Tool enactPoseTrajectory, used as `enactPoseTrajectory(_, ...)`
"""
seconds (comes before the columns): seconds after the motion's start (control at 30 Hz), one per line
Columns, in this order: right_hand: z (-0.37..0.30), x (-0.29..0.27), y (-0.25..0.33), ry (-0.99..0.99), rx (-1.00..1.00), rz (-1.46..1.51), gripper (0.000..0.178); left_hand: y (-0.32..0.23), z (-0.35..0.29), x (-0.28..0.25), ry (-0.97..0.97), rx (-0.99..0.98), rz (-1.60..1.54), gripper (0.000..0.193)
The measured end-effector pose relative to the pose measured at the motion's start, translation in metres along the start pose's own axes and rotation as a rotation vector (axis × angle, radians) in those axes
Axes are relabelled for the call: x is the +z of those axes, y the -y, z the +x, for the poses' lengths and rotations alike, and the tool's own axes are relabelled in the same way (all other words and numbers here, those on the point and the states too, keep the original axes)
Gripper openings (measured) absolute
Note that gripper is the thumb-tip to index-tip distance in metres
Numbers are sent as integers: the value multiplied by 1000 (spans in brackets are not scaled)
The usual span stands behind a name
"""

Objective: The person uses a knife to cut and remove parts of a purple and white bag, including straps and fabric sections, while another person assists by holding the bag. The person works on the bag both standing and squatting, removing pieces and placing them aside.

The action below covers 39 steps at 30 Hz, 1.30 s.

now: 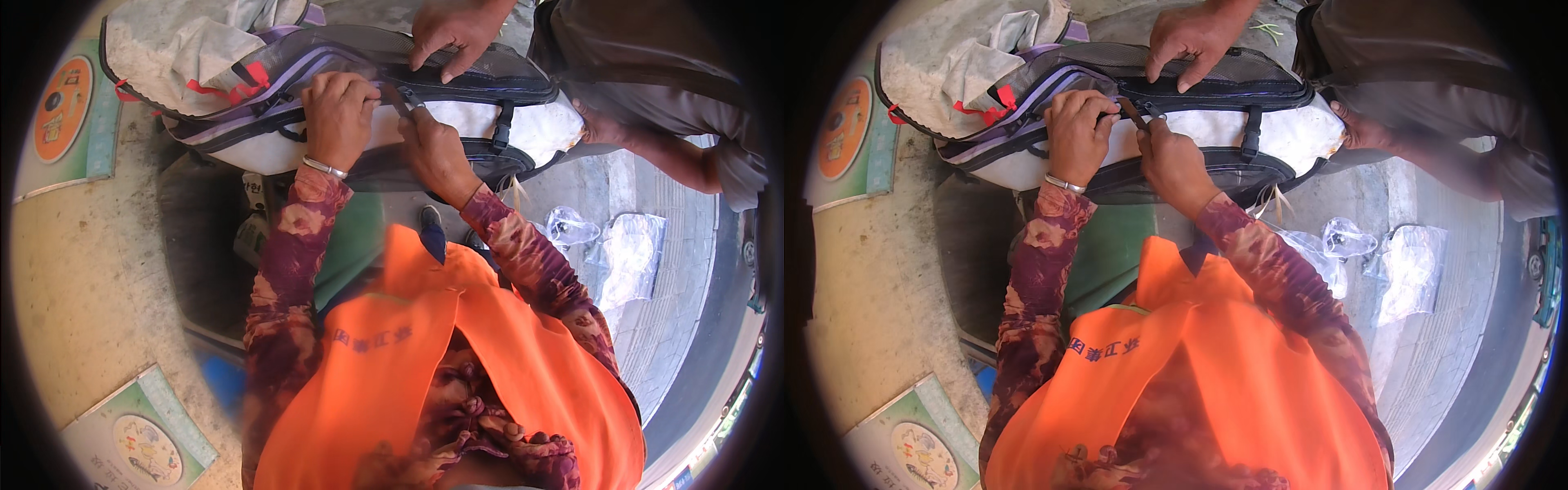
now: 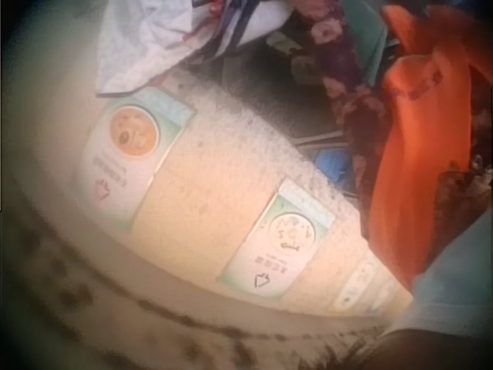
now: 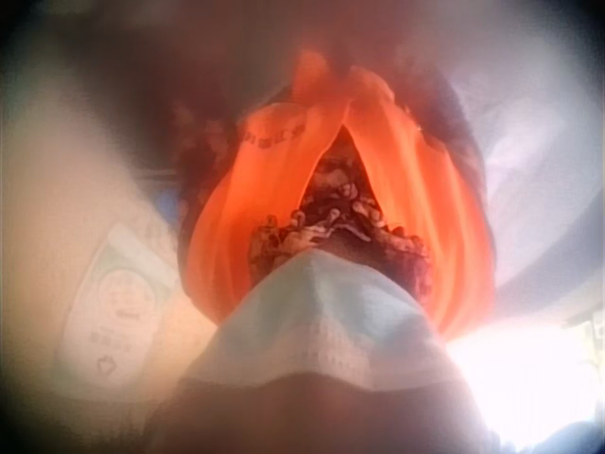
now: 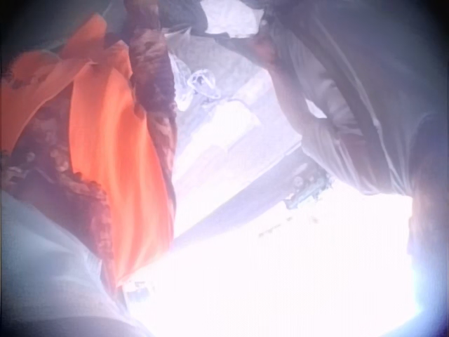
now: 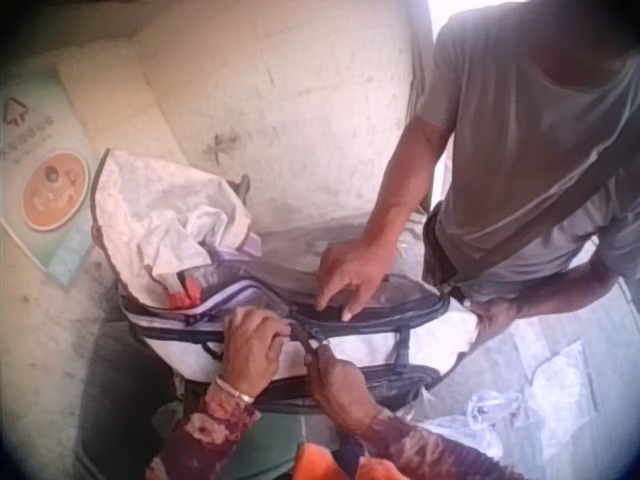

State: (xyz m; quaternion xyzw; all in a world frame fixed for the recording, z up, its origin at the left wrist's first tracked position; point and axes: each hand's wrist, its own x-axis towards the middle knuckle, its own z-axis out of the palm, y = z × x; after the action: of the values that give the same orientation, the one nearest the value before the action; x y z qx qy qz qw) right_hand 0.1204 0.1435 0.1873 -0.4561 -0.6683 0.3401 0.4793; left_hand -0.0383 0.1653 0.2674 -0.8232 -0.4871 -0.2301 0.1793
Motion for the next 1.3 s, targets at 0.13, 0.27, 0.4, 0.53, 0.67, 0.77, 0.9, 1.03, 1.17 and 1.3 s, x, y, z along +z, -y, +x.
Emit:
enactPoseTrajectory(0.13, 3, 4, -1, 62, 24, -143, 16, -12, -3, -2, -14, -60, 8, 15)
enactPoseTrajectory(0.27, -1, 2, -1, 10, -32, -139, 17, -11, -6, 3, -39, -77, -38, 15)
enactPoseTrajectory(0.4, 4, 7, 5, -1, -79, -221, 18, -10, -10, 8, -73, -56, -93, 14)
enactPoseTrajectory(0.53, 20, 13, 10, 31, -143, -286, 18, -7, -13, 9, -98, -27, -126, 15)
enactPoseTrajectory(0.67, 25, 19, 6, 0, -212, -287, 18, 0, -12, 8, -125, -13, -150, 16)
enactPoseTrajectory(0.77, 29, 24, 4, 67, -115, -231, 18, 0, -13, 7, -74, -42, -142, 15)
enactPoseTrajectory(0.9, 33, 17, 10, -34, -318, -268, 16, 0, -10, 4, -118, -45, -127, 13)
enactPoseTrajectory(1.03, -46, -20, 0, 205, -146, -161, 15, 7, -10, 4, -144, -64, -160, 12)
enactPoseTrajectory(1.17, -127, -42, -46, 257, -298, -130, 13, 20, -16, 12, -80, -71, -52, 11)
enactPoseTrajectory(1.3, -142, -53, -72, 192, 12, 92, 14, 25, -21, 24, -130, -99, -15, 12)
